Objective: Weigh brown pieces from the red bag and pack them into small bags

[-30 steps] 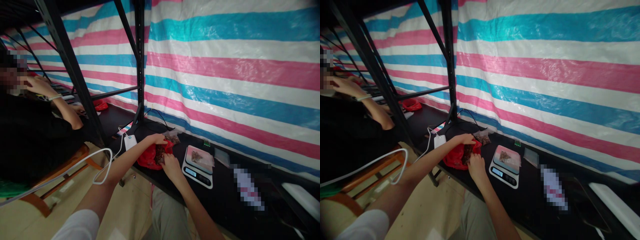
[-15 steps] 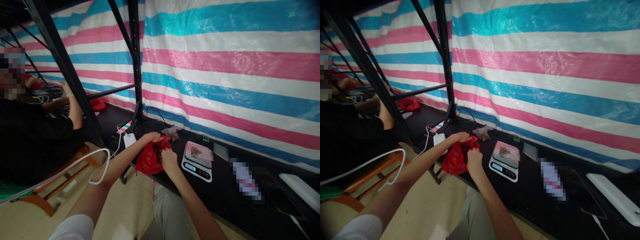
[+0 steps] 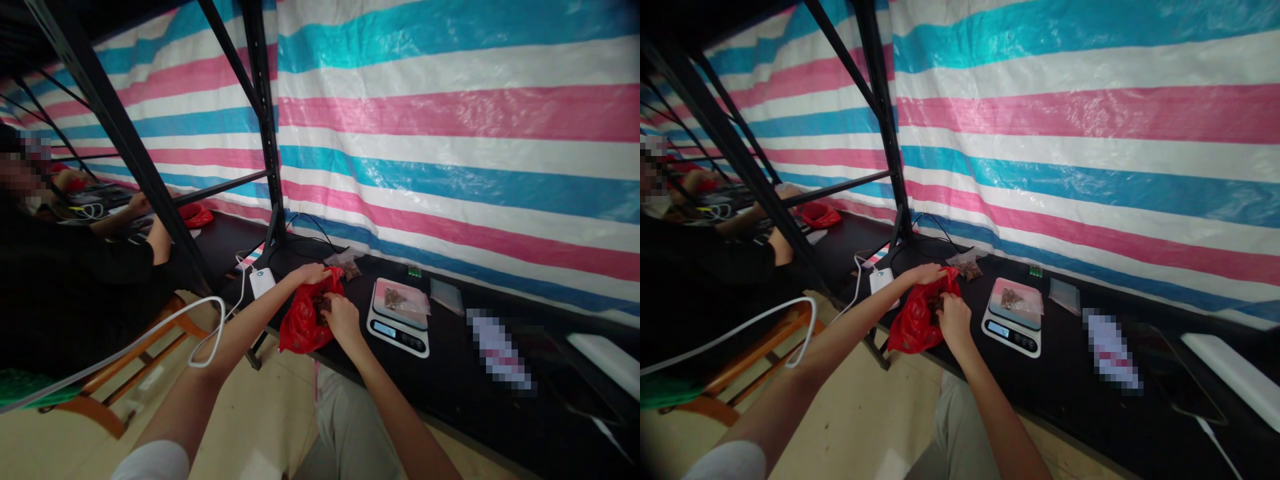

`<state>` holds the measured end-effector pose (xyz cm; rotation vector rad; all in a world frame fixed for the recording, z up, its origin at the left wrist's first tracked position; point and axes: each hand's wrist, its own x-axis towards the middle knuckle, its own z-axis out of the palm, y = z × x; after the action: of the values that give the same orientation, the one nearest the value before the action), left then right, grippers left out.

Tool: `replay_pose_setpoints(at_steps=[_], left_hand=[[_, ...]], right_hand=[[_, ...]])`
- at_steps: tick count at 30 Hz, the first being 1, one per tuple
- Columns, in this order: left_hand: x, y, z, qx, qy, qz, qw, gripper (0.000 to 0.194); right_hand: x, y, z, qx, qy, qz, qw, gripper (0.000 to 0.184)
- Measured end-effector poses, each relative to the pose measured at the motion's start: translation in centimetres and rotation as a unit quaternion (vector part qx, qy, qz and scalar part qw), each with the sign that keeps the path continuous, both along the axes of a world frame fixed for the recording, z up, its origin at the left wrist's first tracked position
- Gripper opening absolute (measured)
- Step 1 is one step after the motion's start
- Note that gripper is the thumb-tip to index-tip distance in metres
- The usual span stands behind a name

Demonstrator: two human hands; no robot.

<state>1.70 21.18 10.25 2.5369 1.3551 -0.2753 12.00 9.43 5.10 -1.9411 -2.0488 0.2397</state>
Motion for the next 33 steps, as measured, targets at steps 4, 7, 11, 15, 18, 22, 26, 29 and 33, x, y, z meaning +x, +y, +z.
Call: replay_pose_setpoints(at_steps=[4,7,11,15,18,22,26,29,33], left_hand=[[0.1,-0.3,0.6,0.024,-0.005,0.008,1.000,0.056],[0.2,-0.3,0.7,0.045,-0.011,0.008,0.999,0.053],[0.1,0.0,0.3,0.081,-0.021,0.023,0.996,0.054],[-0.4,0.4,0.1,0.143,-0.024,0.075,0.987,0.054],[-1.3,1.2,0.5,0.144,-0.016,0.095,0.985,0.046],[-2.7,2.3,1.6,0.087,0.001,0.091,0.992,0.041],[-3.5,1.8,3.2,0.063,-0.013,0.040,0.997,0.035],[-3.0,-0.4,4.6,0.131,-0.064,-0.019,0.989,0.038],[0.9,-3.9,5.0,0.148,-0.189,-0.144,0.960,0.037]], right_hand=[[-0.3,0.1,-0.2,0.018,0.024,-0.011,0.999,0.031],[-0.3,0.4,-1.2,0.037,0.073,-0.021,0.996,0.029],[-0.2,1.0,-3.0,0.058,0.190,-0.008,0.980,0.027],[0.2,1.3,-3.7,0.063,0.340,0.031,0.938,0.027],[1.2,1.1,-3.2,0.074,0.408,0.067,0.908,0.031],[3.9,0.0,-2.2,0.110,0.430,0.078,0.893,0.035],[8.6,-1.7,-1.7,0.136,0.412,0.055,0.899,0.037],[13.4,-3.4,-1.7,0.154,0.403,0.004,0.902,0.038],[19.9,-5.4,-2.0,0.189,0.393,-0.084,0.896,0.046]])
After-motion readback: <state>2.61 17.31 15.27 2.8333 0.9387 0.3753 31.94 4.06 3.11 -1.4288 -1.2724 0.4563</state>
